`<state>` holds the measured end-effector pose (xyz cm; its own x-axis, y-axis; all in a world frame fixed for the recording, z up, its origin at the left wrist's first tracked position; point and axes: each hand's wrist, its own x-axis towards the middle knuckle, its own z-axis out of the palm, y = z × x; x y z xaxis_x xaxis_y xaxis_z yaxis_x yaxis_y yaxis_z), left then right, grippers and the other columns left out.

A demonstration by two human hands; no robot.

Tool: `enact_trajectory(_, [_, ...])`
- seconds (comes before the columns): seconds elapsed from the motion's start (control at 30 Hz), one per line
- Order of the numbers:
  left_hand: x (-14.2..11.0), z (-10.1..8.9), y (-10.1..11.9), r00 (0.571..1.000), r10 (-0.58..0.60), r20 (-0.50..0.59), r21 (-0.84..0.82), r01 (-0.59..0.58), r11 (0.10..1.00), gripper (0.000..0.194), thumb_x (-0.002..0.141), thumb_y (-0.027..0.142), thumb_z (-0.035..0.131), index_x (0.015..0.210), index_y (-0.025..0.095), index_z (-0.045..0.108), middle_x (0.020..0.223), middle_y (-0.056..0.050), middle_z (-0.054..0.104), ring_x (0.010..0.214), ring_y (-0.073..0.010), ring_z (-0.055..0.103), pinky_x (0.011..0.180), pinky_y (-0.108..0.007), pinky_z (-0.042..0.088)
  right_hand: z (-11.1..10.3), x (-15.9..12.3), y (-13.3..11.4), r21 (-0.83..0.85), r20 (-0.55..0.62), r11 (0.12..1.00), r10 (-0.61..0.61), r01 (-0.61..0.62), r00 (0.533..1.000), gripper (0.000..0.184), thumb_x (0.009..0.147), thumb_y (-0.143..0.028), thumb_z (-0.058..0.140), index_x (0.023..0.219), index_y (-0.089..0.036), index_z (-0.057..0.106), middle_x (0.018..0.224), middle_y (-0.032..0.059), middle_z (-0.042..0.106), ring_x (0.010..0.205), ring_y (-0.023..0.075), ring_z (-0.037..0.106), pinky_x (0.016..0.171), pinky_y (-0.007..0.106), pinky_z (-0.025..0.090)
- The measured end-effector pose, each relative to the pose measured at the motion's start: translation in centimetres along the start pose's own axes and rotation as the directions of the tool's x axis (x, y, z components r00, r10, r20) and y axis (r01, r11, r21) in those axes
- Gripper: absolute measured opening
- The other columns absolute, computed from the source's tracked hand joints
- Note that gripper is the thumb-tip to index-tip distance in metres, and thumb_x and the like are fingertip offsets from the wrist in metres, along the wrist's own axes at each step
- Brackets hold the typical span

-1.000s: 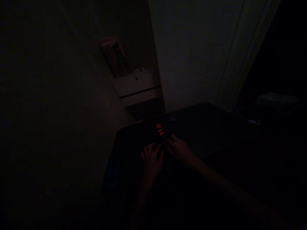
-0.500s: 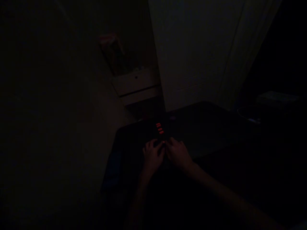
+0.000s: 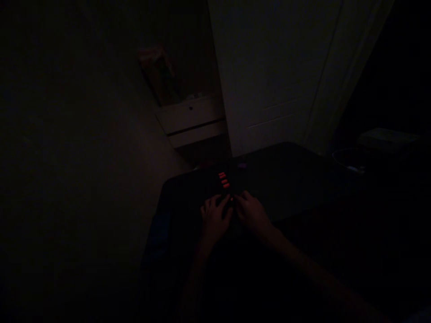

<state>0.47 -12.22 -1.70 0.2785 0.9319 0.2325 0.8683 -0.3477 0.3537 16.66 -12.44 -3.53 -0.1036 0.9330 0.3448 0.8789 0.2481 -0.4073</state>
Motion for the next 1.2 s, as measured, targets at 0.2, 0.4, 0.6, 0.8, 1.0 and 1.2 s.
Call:
enact_trajectory(0.2, [0.0, -0.1, 0.0, 1.000, 0.012, -0.013, -0.003, -0.012, 1.000, 0.041, 0.095, 0.037, 0.056, 0.136, 0.032, 0.060, 0.142, -0.007, 0.054, 0.130, -0.0286, 0.043, 0.108, -0.049, 0.034, -0.4, -0.2, -0.5, -0.100, 0.025, 0.994, -0.031, 0.033, 0.999, 0.040, 0.095, -0.015, 0.051, 0.133, -0.016, 0.062, 0.113, 0.0141, 0.064, 0.089, 0.0231, 0.066, 0.080, 0.033, 0.052])
enact_trajectory(0.4, [0.0, -0.1, 0.1, 1.000, 0.007, -0.008, 0.000, -0.007, 1.000, 0.039, 0.095, 0.034, 0.056, 0.134, 0.032, 0.061, 0.143, -0.007, 0.053, 0.130, -0.0289, 0.043, 0.108, -0.050, 0.035, -0.7, -0.2, -1.0, -0.190, 0.091, 0.976, -0.090, 0.106, 0.992, 0.045, 0.094, -0.015, 0.054, 0.138, -0.018, 0.058, 0.113, 0.0154, 0.062, 0.091, 0.0244, 0.064, 0.081, 0.034, 0.050])
enact_trajectory(0.6, [0.0, -0.2, 0.2, 1.000, 0.008, 0.000, -0.001, -0.008, 1.000, 0.039, 0.095, 0.034, 0.055, 0.133, 0.032, 0.061, 0.142, -0.007, 0.054, 0.130, -0.0288, 0.043, 0.107, -0.050, 0.035, -0.6, -0.3, -0.9, -0.202, 0.084, 0.971, -0.117, 0.132, 0.990, 0.043, 0.094, -0.017, 0.055, 0.136, -0.019, 0.060, 0.110, 0.0149, 0.061, 0.090, 0.0248, 0.063, 0.080, 0.034, 0.049])
enact_trajectory(0.8, [0.1, -0.2, 0.3, 1.000, 0.002, 0.002, -0.004, -0.002, 1.000, 0.039, 0.094, 0.033, 0.057, 0.133, 0.032, 0.062, 0.143, -0.007, 0.053, 0.130, -0.0286, 0.043, 0.107, -0.049, 0.035, -0.8, -0.2, -1.1, -0.213, 0.095, 0.969, -0.109, 0.127, 0.990, 0.041, 0.094, -0.018, 0.055, 0.135, -0.019, 0.061, 0.111, 0.0154, 0.062, 0.090, 0.0244, 0.063, 0.078, 0.033, 0.049])
enact_trajectory(1.0, [0.0, -0.1, 0.1, 1.000, 0.003, -0.005, 0.007, -0.003, 1.000, 0.039, 0.095, 0.035, 0.056, 0.133, 0.033, 0.062, 0.142, -0.007, 0.054, 0.131, -0.0289, 0.042, 0.108, -0.050, 0.034, -0.3, -0.2, -0.5, -0.146, 0.066, 0.983, -0.105, 0.114, 0.992, 0.041, 0.094, -0.017, 0.054, 0.135, -0.019, 0.060, 0.110, 0.0134, 0.062, 0.088, 0.0230, 0.064, 0.078, 0.033, 0.051])
enact_trajectory(1.2, [0.0, -0.1, 0.1, 1.000, 0.010, -0.004, 0.006, -0.010, 1.000, 0.040, 0.096, 0.037, 0.055, 0.135, 0.034, 0.060, 0.143, -0.007, 0.053, 0.130, -0.0289, 0.042, 0.107, -0.050, 0.035, 0.3, -0.3, -0.1, -0.084, 0.001, 0.994, -0.067, 0.067, 0.998, 0.045, 0.095, -0.016, 0.050, 0.139, -0.013, 0.056, 0.115, 0.0160, 0.063, 0.094, 0.0248, 0.066, 0.084, 0.036, 0.053])
